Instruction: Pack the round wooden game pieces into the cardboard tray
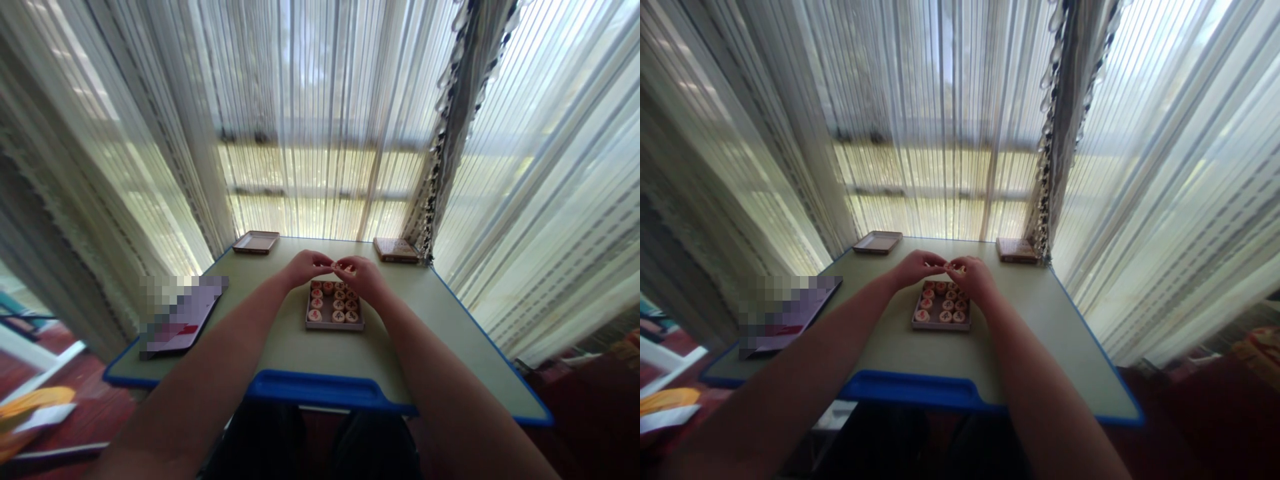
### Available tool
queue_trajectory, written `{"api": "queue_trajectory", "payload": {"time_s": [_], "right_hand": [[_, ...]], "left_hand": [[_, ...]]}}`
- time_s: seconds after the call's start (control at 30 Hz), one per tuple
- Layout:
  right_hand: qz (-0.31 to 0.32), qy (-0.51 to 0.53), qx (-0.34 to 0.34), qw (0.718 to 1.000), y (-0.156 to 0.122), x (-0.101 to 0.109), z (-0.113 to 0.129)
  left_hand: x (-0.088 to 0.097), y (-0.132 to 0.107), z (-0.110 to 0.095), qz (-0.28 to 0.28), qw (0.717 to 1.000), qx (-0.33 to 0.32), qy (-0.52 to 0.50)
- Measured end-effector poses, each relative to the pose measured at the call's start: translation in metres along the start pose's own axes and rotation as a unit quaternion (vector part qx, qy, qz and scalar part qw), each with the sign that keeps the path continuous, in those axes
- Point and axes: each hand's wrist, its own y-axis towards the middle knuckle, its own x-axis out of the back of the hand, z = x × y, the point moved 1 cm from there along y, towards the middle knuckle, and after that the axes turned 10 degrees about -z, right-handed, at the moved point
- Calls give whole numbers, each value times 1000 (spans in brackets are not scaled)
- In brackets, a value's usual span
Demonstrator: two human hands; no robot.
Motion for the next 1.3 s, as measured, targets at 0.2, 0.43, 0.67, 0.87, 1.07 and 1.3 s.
{"api": "queue_trajectory", "payload": {"time_s": [0.2,0.43,0.67,0.87,1.07,1.3], "right_hand": [[22,-4,8,1000,0,6,7],[99,-30,8,995,-3,11,18],[171,-50,44,983,-8,15,32],[219,-80,25,972,-11,15,35],[255,-113,15,960,-14,11,34],[265,-134,-3,955,-14,9,38]], "left_hand": [[2,-10,-9,4,1000,-5,23],[2,-27,-4,-76,995,36,46],[-2,-44,-3,-103,991,29,83],[-6,-50,1,-105,991,9,77],[-6,-51,2,-130,987,1,96],[-7,-51,0,-109,989,-3,98]]}}
